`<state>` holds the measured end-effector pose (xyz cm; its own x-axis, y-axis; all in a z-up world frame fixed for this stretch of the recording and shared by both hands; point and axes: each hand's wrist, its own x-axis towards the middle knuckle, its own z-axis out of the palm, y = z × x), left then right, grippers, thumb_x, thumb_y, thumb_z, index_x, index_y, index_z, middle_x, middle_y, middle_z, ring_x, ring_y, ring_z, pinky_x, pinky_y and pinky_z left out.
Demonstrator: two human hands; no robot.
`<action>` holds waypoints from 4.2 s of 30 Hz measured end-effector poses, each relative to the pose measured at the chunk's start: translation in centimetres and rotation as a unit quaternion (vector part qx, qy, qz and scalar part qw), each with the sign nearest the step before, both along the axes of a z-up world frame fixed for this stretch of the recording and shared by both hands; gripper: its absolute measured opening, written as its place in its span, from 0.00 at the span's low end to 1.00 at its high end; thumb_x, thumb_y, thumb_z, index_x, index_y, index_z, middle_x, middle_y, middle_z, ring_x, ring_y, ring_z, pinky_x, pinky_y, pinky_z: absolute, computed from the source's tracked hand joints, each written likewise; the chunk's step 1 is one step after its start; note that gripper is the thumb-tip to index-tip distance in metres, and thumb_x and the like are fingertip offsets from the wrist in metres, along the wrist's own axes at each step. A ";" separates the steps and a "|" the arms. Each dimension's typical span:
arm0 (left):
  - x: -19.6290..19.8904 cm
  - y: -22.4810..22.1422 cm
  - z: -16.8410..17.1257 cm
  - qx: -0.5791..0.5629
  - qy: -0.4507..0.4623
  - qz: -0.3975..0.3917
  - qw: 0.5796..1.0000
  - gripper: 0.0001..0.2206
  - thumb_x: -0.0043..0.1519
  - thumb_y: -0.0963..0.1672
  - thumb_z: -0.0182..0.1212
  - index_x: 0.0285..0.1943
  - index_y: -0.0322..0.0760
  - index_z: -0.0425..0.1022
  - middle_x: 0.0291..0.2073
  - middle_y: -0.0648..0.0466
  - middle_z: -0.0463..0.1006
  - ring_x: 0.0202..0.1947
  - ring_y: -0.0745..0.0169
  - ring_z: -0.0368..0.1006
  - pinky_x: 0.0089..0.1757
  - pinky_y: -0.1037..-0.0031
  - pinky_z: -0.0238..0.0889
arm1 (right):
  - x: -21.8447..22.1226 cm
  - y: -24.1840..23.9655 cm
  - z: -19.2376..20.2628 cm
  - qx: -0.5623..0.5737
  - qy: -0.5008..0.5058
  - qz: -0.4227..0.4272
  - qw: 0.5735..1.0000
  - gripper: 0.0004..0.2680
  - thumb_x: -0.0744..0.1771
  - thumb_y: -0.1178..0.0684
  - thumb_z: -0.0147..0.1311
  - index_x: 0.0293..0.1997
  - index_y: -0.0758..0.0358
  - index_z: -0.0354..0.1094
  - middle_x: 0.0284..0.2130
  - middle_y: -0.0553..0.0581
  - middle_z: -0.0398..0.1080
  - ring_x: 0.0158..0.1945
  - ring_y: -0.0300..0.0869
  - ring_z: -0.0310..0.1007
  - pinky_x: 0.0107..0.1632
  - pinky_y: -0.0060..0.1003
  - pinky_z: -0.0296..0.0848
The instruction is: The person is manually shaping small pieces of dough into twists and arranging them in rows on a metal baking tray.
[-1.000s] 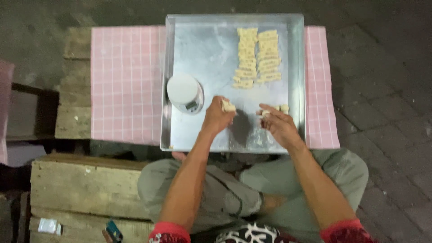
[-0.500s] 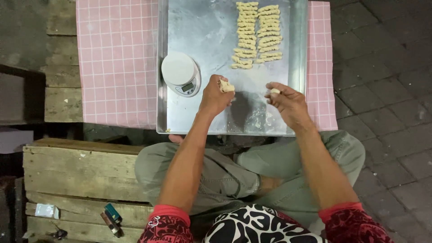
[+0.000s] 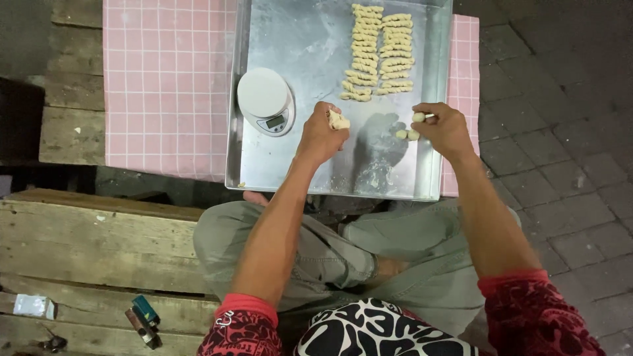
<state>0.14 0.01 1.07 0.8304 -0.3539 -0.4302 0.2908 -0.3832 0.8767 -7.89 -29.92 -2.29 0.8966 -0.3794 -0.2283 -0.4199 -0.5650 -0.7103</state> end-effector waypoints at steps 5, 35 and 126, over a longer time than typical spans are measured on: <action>0.0 -0.2 0.3 0.001 -0.003 -0.005 1.000 0.20 0.56 0.39 0.60 0.59 0.36 0.65 0.32 0.43 0.80 0.23 0.60 0.79 0.33 0.68 0.75 | 0.5 0.9 1.4 -0.068 -0.023 0.121 0.990 0.12 0.64 0.64 0.61 0.54 0.65 0.77 0.46 0.68 0.76 0.47 0.56 0.76 0.52 0.48 0.76; -2.2 -2.0 -4.6 -0.156 -0.003 -0.128 0.979 0.20 0.54 0.38 0.74 0.56 0.38 0.79 0.42 0.42 0.77 0.37 0.53 0.78 0.40 0.64 0.75 | -4.7 10.1 -3.6 0.439 -0.146 -0.107 0.880 0.14 0.63 0.64 0.69 0.53 0.75 0.73 0.39 0.66 0.77 0.38 0.41 0.79 0.41 0.40 0.84; -3.7 -3.7 -5.9 -0.065 0.045 0.023 0.997 0.11 0.53 0.38 0.73 0.45 0.36 0.84 0.31 0.49 0.82 0.30 0.59 0.82 0.36 0.72 0.76 | -4.1 10.6 -3.6 0.463 -0.153 -0.150 0.860 0.05 0.67 0.62 0.62 0.44 0.73 0.75 0.26 0.64 0.74 0.33 0.49 0.81 0.36 0.42 0.82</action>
